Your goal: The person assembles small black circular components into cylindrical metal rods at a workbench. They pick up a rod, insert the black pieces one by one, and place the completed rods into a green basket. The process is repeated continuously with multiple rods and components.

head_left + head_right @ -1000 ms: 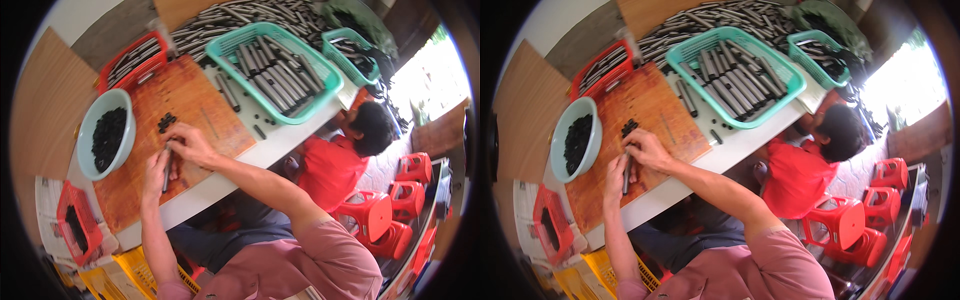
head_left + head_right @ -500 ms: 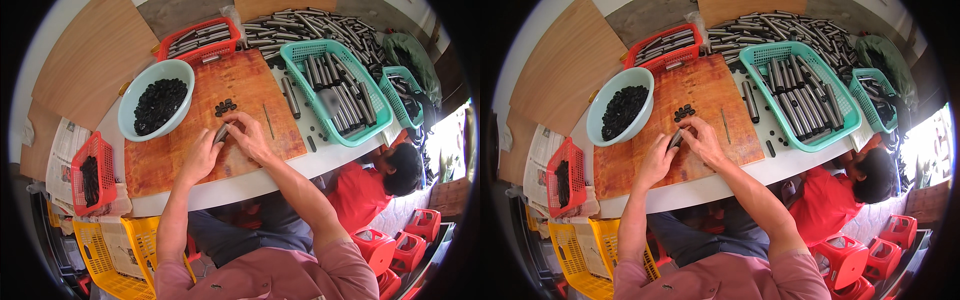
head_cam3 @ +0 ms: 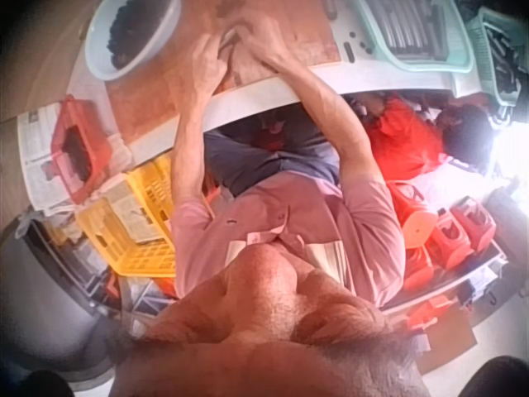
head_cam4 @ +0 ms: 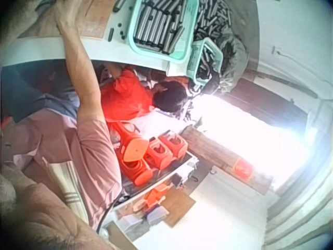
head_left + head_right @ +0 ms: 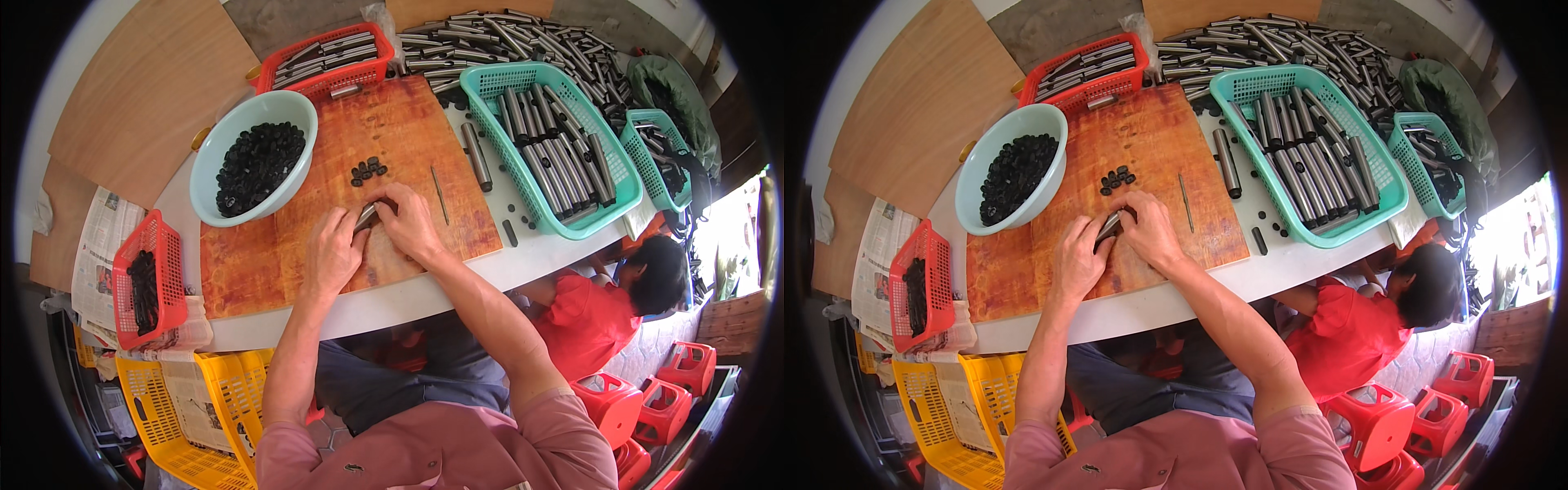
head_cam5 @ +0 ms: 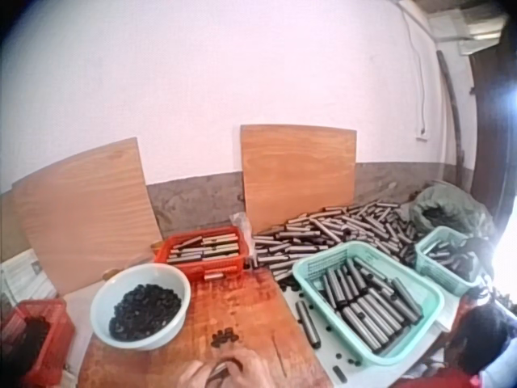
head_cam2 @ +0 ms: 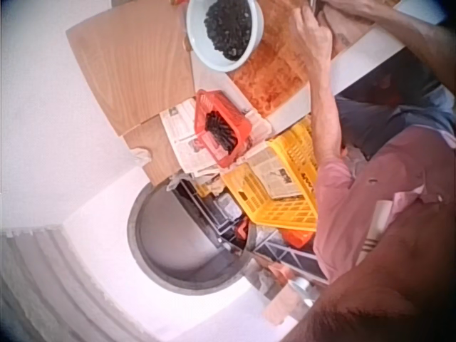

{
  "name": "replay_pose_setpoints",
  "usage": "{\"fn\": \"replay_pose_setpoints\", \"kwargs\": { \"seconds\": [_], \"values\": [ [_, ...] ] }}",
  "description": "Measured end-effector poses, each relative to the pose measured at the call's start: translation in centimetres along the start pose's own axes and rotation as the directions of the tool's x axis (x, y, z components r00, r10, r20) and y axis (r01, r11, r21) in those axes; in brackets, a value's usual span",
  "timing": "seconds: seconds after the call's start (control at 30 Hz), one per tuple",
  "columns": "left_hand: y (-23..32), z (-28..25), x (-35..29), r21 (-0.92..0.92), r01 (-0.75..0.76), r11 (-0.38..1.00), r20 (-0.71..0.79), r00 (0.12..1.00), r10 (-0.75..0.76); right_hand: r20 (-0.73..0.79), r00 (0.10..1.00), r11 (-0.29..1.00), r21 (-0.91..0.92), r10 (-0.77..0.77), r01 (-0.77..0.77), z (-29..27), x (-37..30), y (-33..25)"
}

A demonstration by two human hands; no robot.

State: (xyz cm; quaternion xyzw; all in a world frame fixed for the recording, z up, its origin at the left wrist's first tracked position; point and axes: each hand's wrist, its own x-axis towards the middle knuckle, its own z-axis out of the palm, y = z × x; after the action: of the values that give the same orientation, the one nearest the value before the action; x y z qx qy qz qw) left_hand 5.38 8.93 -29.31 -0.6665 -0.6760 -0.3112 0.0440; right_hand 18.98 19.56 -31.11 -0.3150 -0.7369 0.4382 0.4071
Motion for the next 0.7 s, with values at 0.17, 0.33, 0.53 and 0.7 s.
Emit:
{"fn": "replay_pose_setpoints", "kwargs": {
  "seconds": [0.17, 0.33, 0.53, 0.7],
  "values": [
    [-0.01, -0.15, -0.21, 0.038, -0.029, 0.999, -0.001, 1.0, 0.029, 0.01, 0.999, 0.999, 0.022, 0.047, -0.047, -0.08, 0.0, -0.55],
    [0.67, -0.41, -0.36, 0.056, -0.042, 0.998, -0.012, 0.999, 0.043, 0.002, 0.996, 0.992, 0.087, 0.088, -0.087, -0.18, -0.1, -0.68],
    [0.79, -0.18, -0.67, 0.048, -0.048, 0.998, -0.035, 0.998, 0.05, 0.006, 0.994, 0.99, 0.092, 0.106, -0.106, -0.46, -0.13, -0.89],
    [0.58, 0.04, -0.91, -0.033, 0.009, 0.999, -0.029, 1.0, -0.01, 0.003, 0.997, 0.994, 0.072, 0.081, -0.081, -0.39, -0.13, -0.85]
  ]
}}
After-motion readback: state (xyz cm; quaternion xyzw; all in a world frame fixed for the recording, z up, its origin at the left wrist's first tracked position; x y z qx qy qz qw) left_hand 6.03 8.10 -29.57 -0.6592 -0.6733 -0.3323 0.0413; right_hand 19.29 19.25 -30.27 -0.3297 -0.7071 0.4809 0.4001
